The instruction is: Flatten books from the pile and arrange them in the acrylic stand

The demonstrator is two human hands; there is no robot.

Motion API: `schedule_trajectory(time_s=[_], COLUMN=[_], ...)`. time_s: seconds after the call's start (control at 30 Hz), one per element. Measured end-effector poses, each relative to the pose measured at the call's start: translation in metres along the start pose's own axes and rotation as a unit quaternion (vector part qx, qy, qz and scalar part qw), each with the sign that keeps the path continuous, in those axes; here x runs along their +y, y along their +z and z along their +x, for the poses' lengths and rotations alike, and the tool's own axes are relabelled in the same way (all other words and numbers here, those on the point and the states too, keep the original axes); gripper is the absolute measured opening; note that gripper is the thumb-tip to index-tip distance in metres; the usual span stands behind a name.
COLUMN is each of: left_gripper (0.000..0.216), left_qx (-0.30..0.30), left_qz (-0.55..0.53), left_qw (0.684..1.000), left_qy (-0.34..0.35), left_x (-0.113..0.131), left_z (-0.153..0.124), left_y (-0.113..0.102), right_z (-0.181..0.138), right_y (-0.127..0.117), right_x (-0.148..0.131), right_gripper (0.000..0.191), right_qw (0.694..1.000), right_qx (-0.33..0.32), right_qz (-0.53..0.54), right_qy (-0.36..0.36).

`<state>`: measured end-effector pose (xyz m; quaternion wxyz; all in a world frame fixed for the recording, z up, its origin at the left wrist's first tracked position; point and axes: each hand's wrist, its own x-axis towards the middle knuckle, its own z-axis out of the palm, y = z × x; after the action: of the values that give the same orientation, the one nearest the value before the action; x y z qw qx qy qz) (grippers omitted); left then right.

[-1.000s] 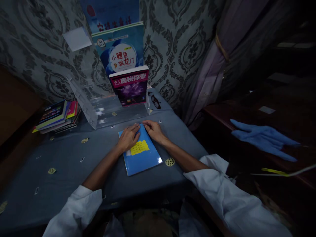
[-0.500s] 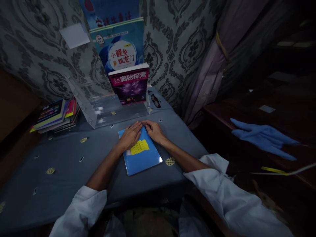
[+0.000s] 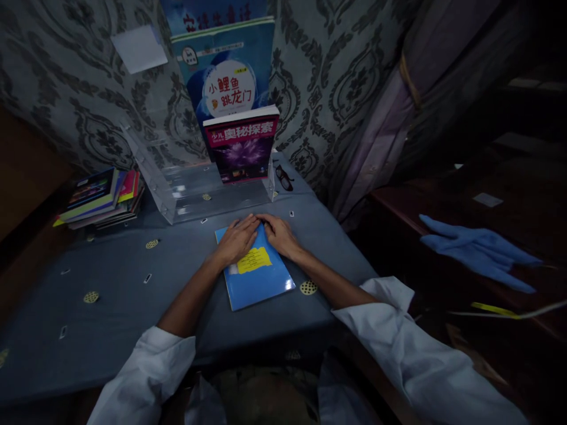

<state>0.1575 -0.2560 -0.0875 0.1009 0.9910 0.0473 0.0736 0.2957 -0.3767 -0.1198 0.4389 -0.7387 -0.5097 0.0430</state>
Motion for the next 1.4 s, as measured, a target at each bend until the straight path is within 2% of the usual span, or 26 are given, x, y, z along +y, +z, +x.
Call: schedule_trajectory(time_s=[0.43,0.8,1.2,1.4], left_gripper=[0.049,0.048,0.047,0.046], left_qx=[-0.008,-0.001,-0.006,-0.004], left_qz=[-0.014,-0.032,-0.031,-0.024], left_qw=[1.000,0.999,0.999,0.999], left_qy=[-0.011,-0.013,0.013,0.031], left_x=[0.004,0.004,0.003,0.005], left_z=[-0.001,-0.002,-0.005,-0.006], left_y=[-0.003,-0.004,-0.004,-0.005], right_z=[-0.012,-0.025,-0.043,-0.058], right_y=[-0.002,-0.003,-0.008,-0.017], right_x=[0.001,-0.005,-0.012,-0.019], right_gripper=[0.050,0.055,0.049,0.047], right_qw=[0.999,0.999,0.997,0.997], right_qx=[-0.003,-0.020,-0.042,-0.055], right_qz=[0.034,-0.037,-0.064,-0.058], right_qy=[-0.010,-0.016,0.006,-0.010])
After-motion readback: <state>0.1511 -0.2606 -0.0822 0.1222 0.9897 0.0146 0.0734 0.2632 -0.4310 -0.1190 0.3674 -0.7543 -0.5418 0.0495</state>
